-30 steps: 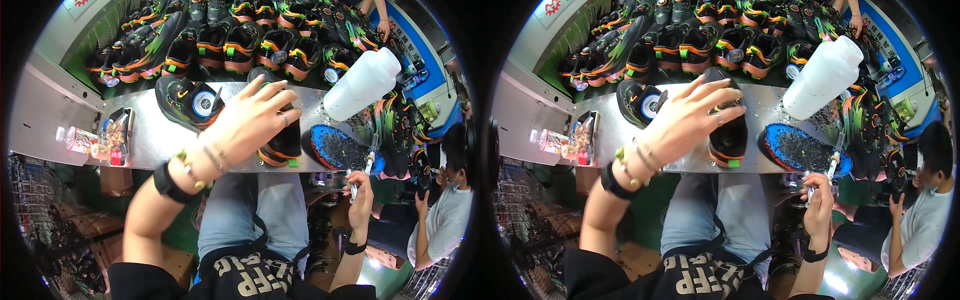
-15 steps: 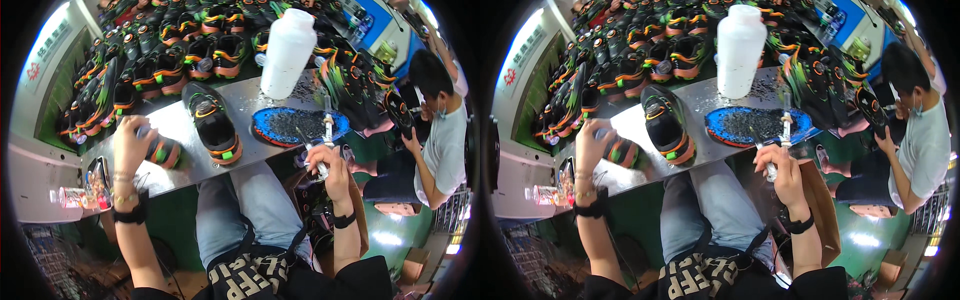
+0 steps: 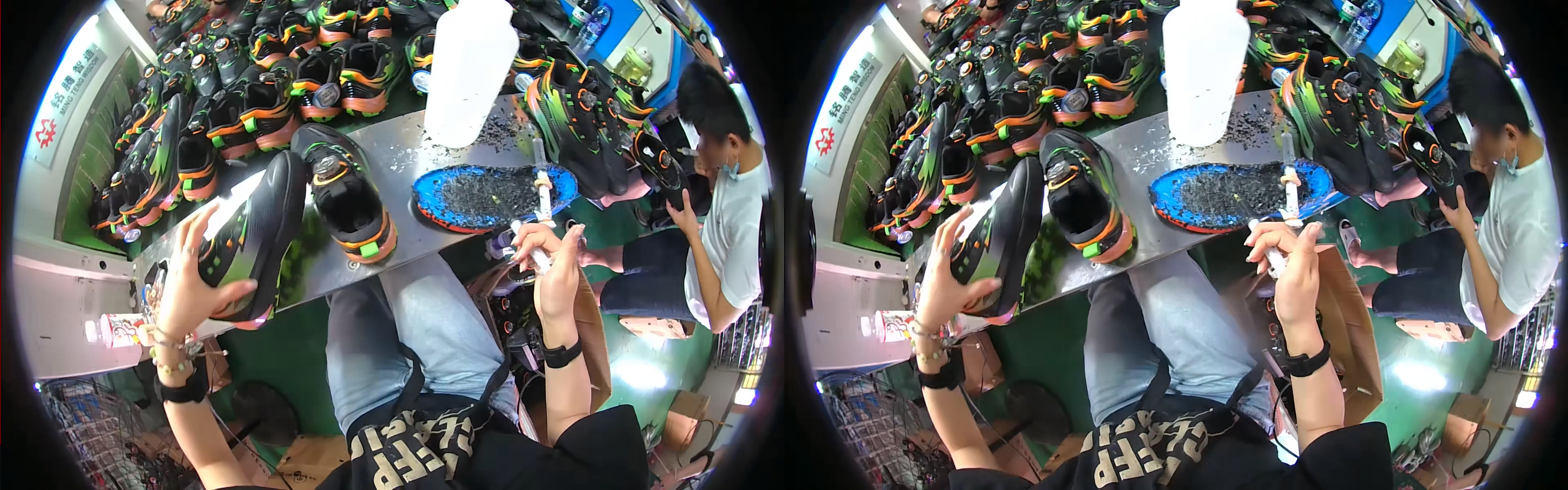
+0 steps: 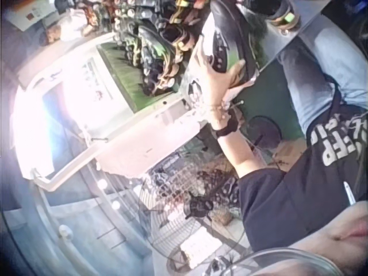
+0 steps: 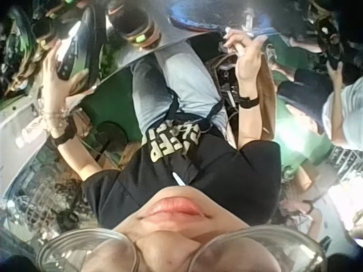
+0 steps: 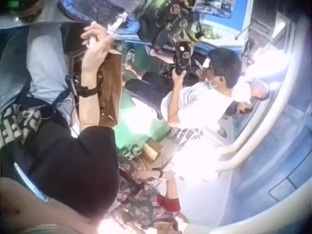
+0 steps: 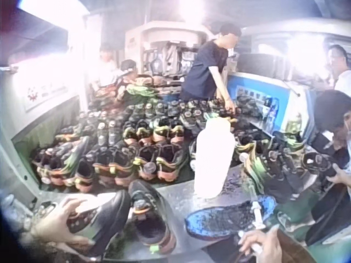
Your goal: Using a syringe to apply liquid adhesive or treatment to the edge of shoe soles in a factory setting.
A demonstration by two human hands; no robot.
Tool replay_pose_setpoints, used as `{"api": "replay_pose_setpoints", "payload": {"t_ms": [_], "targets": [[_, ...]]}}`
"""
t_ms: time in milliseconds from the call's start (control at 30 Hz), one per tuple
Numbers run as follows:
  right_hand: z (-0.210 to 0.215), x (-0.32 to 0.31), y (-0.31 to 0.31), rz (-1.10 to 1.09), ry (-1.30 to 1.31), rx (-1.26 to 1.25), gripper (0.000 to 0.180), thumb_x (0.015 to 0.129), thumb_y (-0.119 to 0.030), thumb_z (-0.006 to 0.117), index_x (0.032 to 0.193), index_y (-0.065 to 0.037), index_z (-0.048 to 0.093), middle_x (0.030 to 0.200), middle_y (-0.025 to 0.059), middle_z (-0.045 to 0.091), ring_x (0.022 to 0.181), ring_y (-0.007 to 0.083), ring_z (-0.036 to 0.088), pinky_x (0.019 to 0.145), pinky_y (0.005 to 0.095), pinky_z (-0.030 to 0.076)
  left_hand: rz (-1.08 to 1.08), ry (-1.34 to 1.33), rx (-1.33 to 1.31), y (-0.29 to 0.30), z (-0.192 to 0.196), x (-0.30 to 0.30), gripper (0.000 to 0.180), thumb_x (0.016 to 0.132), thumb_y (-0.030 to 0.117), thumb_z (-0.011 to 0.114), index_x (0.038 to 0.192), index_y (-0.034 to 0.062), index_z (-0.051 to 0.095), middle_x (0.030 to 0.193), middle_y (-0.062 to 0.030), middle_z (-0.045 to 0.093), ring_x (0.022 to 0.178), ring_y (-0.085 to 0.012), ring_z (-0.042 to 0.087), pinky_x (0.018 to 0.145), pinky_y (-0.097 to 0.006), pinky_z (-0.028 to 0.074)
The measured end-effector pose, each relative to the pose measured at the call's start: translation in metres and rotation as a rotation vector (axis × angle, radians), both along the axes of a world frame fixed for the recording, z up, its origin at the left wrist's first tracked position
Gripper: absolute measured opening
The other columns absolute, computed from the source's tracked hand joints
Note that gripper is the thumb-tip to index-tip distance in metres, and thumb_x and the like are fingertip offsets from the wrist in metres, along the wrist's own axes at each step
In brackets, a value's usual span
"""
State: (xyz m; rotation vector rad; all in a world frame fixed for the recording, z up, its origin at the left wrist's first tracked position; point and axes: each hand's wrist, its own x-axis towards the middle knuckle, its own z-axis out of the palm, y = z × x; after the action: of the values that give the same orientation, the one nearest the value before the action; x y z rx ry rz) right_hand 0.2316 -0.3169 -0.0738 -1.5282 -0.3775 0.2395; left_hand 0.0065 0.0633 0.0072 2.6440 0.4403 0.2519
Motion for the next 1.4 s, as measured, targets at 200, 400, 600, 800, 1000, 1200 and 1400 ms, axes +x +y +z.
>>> {"api": "replay_pose_setpoints", "payload": {"t_ms": [200, 400, 600, 800, 1000, 1200, 1400], "targets": [[0.004, -0.005, 0.001, -0.021, -0.032, -0.039, 0.081, 0.105, -0.051, 0.008, 0.066, 0.001, 0.056, 0.089, 0.0104, 0.064, 0.062, 0.0110, 0.049, 0.062, 0.0231, 0.040, 0.190, -0.043, -0.057, 0.008, -0.015, 0.015, 0.082, 0.061, 0.031, 0.089, 0.131, 0.0017, 0.056, 0.123, -0.0164, 0.062, 0.116, -0.0277, 0.058, 0.103, -0.039, 0.042], [0.014, -0.015, -0.007, 0.077, -0.192, 0.003, 0.076, 0.104, -0.052, 0.008, 0.073, -0.001, 0.054, 0.094, 0.0128, 0.057, 0.071, 0.0149, 0.049, 0.071, 0.0257, 0.041, 0.397, -0.071, -0.370, 0.010, -0.020, -0.015, 0.058, 0.077, 0.016, 0.081, 0.129, 0.0023, 0.059, 0.115, -0.0067, 0.063, 0.101, -0.0115, 0.059, 0.091, -0.027, 0.047], [0.003, -0.015, -0.011, 0.060, -0.072, 0.056, 0.076, 0.104, -0.056, 0.012, 0.072, 0.000, 0.053, 0.095, 0.0128, 0.055, 0.071, 0.0158, 0.048, 0.070, 0.0278, 0.041, 0.547, -0.101, -0.574, -0.022, 0.021, -0.026, 0.034, 0.087, 0.021, 0.070, 0.114, 0.0004, 0.067, 0.097, -0.0008, 0.067, 0.083, -0.0040, 0.056, 0.074, -0.020, 0.046], [-0.003, -0.019, 0.000, 0.187, -0.229, 0.010, 0.068, 0.106, -0.048, 0.018, 0.111, 0.003, 0.062, 0.120, 0.0103, 0.053, 0.087, 0.0147, 0.053, 0.081, 0.0284, 0.044, 0.099, -0.319, 0.327, -0.039, 0.018, -0.057, 0.044, 0.071, 0.019, 0.081, 0.112, 0.0089, 0.068, 0.110, -0.0078, 0.069, 0.084, -0.0230, 0.068, 0.073, -0.031, 0.055], [-0.028, -0.018, -0.001, 0.072, -0.171, 0.059, 0.065, 0.107, -0.043, 0.020, 0.093, 0.002, 0.064, 0.107, 0.0088, 0.059, 0.077, 0.0131, 0.052, 0.068, 0.0258, 0.041, -0.341, -0.194, 0.802, -0.010, 0.005, -0.082, 0.037, 0.075, 0.014, 0.079, 0.111, 0.0098, 0.070, 0.113, -0.0140, 0.066, 0.103, -0.0316, 0.065, 0.089, -0.039, 0.055], [-0.020, -0.024, -0.015, 0.009, -0.160, 0.040, 0.073, 0.105, -0.047, 0.018, 0.091, 0.004, 0.067, 0.107, 0.0117, 0.061, 0.075, 0.0152, 0.054, 0.066, 0.0260, 0.041, -0.511, -0.258, 0.693, 0.005, -0.028, -0.079, 0.042, 0.074, 0.015, 0.076, 0.115, 0.0226, 0.068, 0.118, -0.0012, 0.063, 0.106, -0.0267, 0.063, 0.091, -0.042, 0.055], [-0.020, -0.045, -0.009, -0.027, -0.043, 0.035, 0.068, 0.104, -0.044, 0.021, 0.089, 0.004, 0.067, 0.107, 0.0133, 0.061, 0.076, 0.0173, 0.056, 0.066, 0.0270, 0.042, -0.494, -0.347, 0.605, 0.005, -0.033, -0.079, 0.050, 0.069, 0.016, 0.080, 0.116, 0.0275, 0.066, 0.118, -0.0007, 0.064, 0.105, -0.0263, 0.063, 0.084, -0.041, 0.060]]}}
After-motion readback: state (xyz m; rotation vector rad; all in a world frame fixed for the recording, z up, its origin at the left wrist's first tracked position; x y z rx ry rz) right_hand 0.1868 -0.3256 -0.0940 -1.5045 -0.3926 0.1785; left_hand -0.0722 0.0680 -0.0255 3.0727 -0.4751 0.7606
